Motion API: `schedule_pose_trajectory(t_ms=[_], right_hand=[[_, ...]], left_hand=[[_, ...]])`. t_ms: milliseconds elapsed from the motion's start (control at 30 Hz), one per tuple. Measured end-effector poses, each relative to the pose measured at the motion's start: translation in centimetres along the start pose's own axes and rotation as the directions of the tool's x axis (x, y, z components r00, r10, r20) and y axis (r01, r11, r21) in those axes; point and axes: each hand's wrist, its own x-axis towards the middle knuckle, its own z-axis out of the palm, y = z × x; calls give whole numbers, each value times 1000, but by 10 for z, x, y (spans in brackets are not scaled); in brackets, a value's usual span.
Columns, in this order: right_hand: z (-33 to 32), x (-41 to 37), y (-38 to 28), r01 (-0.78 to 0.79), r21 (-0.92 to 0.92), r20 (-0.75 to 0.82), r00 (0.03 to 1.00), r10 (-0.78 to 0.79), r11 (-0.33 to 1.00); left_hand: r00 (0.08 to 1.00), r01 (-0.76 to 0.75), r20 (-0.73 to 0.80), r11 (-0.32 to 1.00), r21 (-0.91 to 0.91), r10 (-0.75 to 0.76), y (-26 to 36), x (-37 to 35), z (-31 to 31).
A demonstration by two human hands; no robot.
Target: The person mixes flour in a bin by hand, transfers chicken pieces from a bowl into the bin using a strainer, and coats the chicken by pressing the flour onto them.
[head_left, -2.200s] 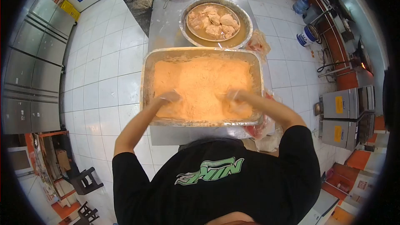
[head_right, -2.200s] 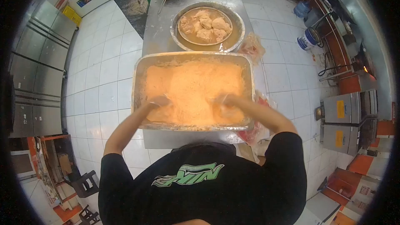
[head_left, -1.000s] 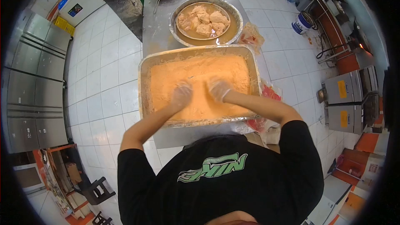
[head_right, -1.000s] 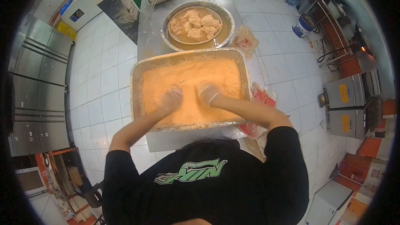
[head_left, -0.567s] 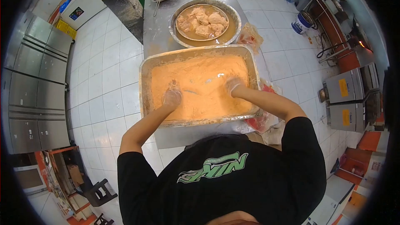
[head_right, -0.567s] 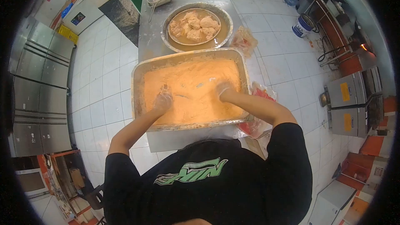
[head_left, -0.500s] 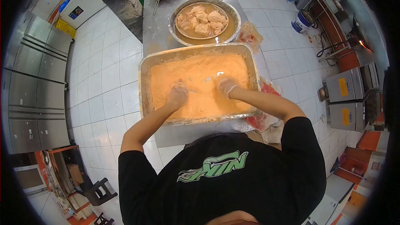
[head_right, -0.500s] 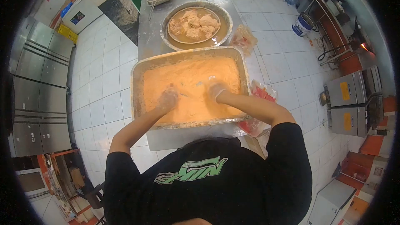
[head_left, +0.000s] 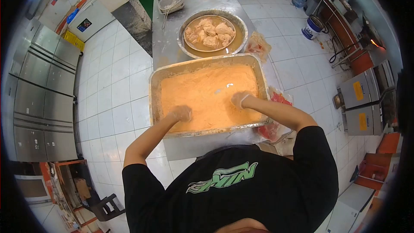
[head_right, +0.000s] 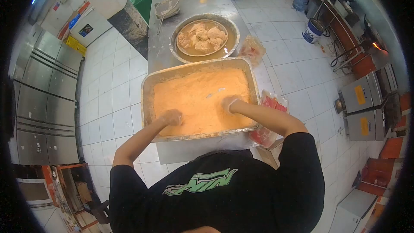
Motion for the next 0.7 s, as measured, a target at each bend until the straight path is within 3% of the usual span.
schedule_pose_trajectory(t_ms=[67, 100, 167, 200, 267, 300, 367, 400, 467, 500, 533, 600, 700], right_hand=[[33, 53, 6, 17, 97, -138, 990, -3, 995], [53, 87, 10, 68, 164, -244, 969, -26, 984], [8, 87, 1, 0, 271, -291, 953, 82, 963], [-10, 83, -3, -30, 329, -302, 944, 135, 944], [-24, 79, 7, 57, 640, -313, 930, 192, 767], [-28, 79, 9, 104, 763, -312, 923, 223, 638], [-22, 78, -3, 108, 711, -494, 779, 385, 695], [-19, 78, -9, 99, 682, -577, 682, 450, 724], [-35, 72, -28, 14, 765, -499, 645, 578, 644], [-40, 68, -34, -26, 802, -453, 624, 636, 597], [-38, 64, -33, 61, 797, -516, 584, 626, 601], [-35, 57, -27, 234, 760, -633, 481, 607, 607], [-20, 71, -20, 118, 550, -817, 281, 504, 827]], left_hand=[[973, 112, -183, 981, -158, -141, 10, 15, -14], [958, 54, -261, 969, -241, -119, 13, 24, -16], [900, -82, -425, 921, -382, -96, 12, 50, -21], [888, -41, -425, 889, -457, -177, 21, 49, -40], [854, 32, -400, 800, -600, -334, 45, 30, -87], [876, -103, -409, 732, -674, -254, 42, 37, -77], [884, -351, -459, 521, -778, -90, 34, 61, -51], [923, -308, -373, 398, -864, -97, 50, 51, -66], [978, -183, -194, 134, -974, -76, 96, 14, -112], [960, -258, -275, 227, -939, -50, 101, 15, -111], [936, -329, -351, 314, -891, -16, 105, 15, -110], [920, -382, -390, 328, -864, 43, 110, 13, -111], [947, -319, -310, 165, -933, 80, 114, 7, -115]])
